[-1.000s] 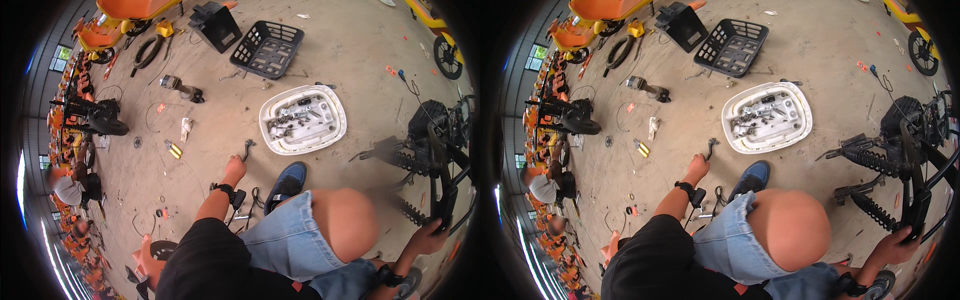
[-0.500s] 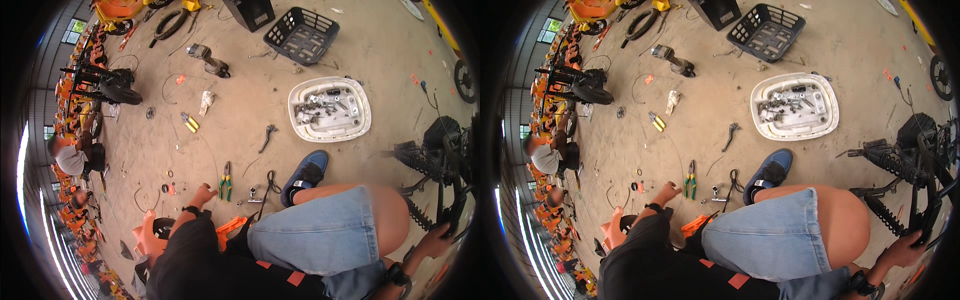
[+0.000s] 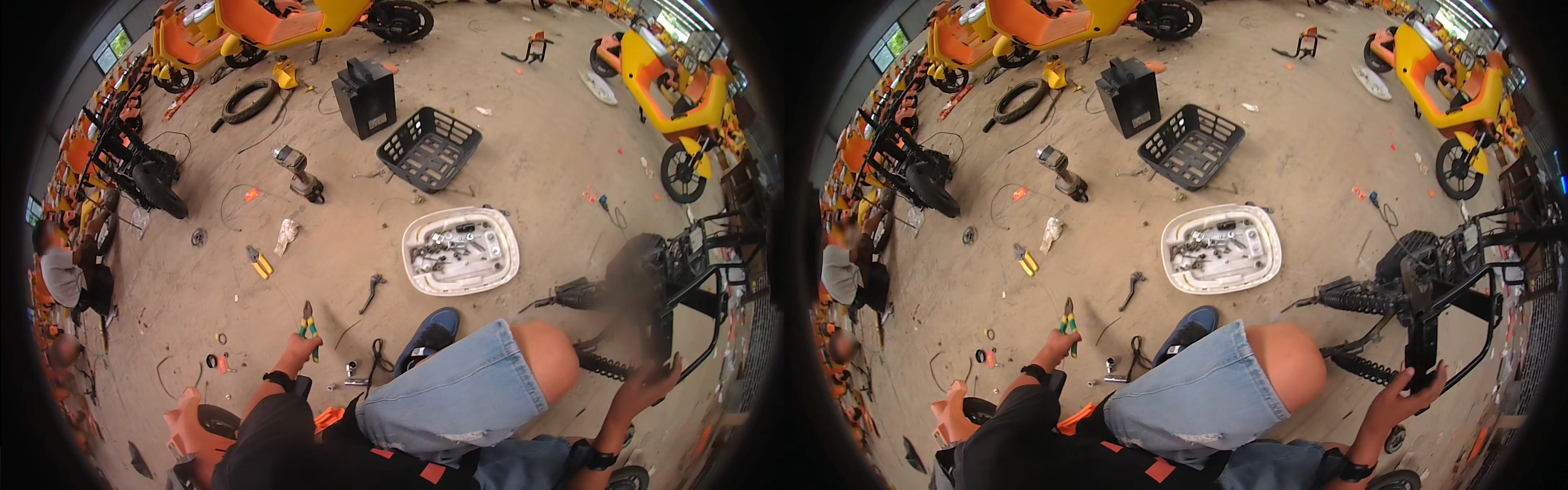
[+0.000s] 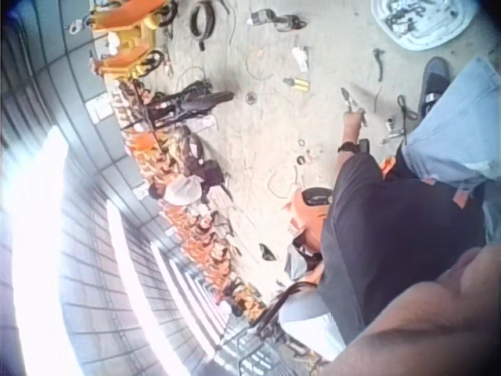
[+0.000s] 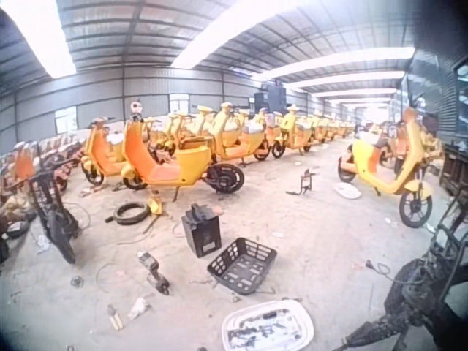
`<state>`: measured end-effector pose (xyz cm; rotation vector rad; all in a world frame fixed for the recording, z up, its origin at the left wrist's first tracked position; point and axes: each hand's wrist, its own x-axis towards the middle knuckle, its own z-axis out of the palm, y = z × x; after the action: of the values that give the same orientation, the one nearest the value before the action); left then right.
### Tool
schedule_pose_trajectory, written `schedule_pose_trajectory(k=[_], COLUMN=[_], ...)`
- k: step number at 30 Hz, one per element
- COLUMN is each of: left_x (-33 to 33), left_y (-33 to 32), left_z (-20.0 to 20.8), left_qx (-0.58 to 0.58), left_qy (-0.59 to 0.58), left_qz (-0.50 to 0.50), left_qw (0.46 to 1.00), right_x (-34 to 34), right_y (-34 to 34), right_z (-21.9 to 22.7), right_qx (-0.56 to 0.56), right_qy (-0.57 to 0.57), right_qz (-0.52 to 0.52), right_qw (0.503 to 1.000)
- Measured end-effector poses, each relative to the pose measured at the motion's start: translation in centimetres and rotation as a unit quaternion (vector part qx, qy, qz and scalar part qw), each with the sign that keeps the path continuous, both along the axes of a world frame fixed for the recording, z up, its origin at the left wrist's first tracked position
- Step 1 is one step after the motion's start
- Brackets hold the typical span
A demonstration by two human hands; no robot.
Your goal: The person selects a small metal part from a white tray and uses pliers to manipulate a coiled wire or cable attached to the frame of a scooter. The person works on the scooter's undercarriage in a workshop filled with yellow scooters.
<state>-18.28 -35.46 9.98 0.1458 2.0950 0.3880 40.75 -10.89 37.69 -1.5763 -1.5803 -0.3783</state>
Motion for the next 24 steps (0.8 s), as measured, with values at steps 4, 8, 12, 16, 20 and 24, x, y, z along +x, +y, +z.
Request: schedule_pose_trajectory(k=[4,8,12,16,20,24], left_x=[4.1,12.7,24.1,28.6,25.7,17.5], left_y=[11.5,22.6,28.7,29.1,31.5,36.2], left_z=[9.5,22.2,31.4,33.6,27.6,13.3], left_qx=[0.345,0.493,0.584,0.661,0.573,0.55], left_qy=[0.013,-0.137,-0.309,-0.267,-0.35,-0.054], left_qz=[-0.038,-0.196,-0.293,-0.393,-0.406,-0.321], left_qw=[0.938,0.837,0.692,0.58,0.62,0.769], right_x=[-3.1,-12.2,-15.7,-15.4,-11.1,-6.3], right_y=[-1.1,0.5,1.9,3.1,1.8,1.6], right_z=[1.2,6.6,8.7,8.8,7.6,6.4], right_qx=[-0.16,-0.297,-0.325,-0.243,-0.244,-0.236], right_qy=[0.152,0.382,0.481,0.54,0.561,0.51], right_qz=[0.253,0.4,0.454,0.458,0.35,0.245], right_qw=[0.942,0.778,0.676,0.663,0.709,0.79])
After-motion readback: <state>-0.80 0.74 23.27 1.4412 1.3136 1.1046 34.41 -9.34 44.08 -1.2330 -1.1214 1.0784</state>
